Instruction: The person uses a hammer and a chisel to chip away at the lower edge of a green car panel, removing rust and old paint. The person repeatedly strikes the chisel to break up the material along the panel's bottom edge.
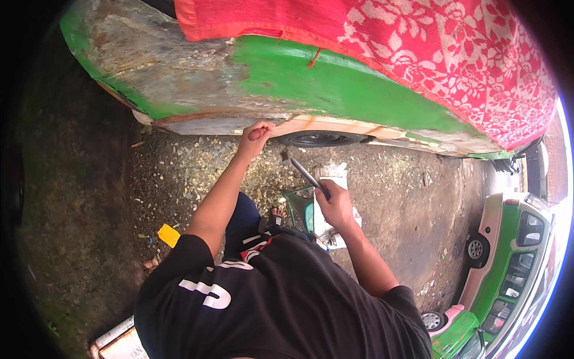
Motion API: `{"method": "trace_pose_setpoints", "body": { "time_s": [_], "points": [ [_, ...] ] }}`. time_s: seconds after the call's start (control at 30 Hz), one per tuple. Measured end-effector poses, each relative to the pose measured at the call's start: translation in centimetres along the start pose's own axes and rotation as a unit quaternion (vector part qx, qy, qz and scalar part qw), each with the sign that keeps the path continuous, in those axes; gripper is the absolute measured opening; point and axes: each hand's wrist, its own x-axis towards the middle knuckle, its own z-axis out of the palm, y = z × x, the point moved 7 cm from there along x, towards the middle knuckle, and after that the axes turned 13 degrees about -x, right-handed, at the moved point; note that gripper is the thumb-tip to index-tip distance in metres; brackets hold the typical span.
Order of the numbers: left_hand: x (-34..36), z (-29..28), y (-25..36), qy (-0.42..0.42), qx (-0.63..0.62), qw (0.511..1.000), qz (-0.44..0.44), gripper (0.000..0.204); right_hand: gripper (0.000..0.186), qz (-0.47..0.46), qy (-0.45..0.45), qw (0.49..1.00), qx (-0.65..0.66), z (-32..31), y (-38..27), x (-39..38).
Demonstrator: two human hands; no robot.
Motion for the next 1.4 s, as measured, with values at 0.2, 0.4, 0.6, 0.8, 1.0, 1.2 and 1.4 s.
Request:
{"method": "trace_pose_setpoints", "body": {
  "time_s": [0.2,0.4,0.6,0.8,1.0,1.2,1.4],
  "points": [
    [1.7,-0.7,-1.2,-0.010,-0.055,0.998,0.028,0.011,0.035,-0.126,-0.014,0.992,0.006,0.0,-8.7,3.1],
    [1.4,1.9,-0.5,-0.005,0.009,0.997,0.073,0.012,0.046,-0.277,0.057,0.955,-0.093,1.6,-7.8,3.8],
    [-2.0,-0.4,-2.4,0.010,0.125,0.991,0.045,0.010,0.046,-0.159,0.041,0.984,-0.063,1.5,-5.4,2.8],
    [-4.4,0.8,-0.9,-0.018,0.107,0.984,0.140,0.014,0.042,-0.032,0.019,0.999,0.035,1.2,-1.1,-0.8],
    [-3.3,1.6,0.5,-0.021,0.095,0.984,0.152,0.015,0.040,0.027,0.003,0.999,0.020,0.9,0.6,-2.3],
    [-2.8,1.9,0.5,-0.023,0.083,0.987,0.139,0.016,0.040,0.042,0.007,0.999,0.032,1.0,1.1,-3.0],
    [-2.5,2.2,0.3,-0.015,0.076,0.985,0.153,0.019,0.040,0.020,0.008,1.000,0.016,0.4,0.0,-2.9]
  ]
}}
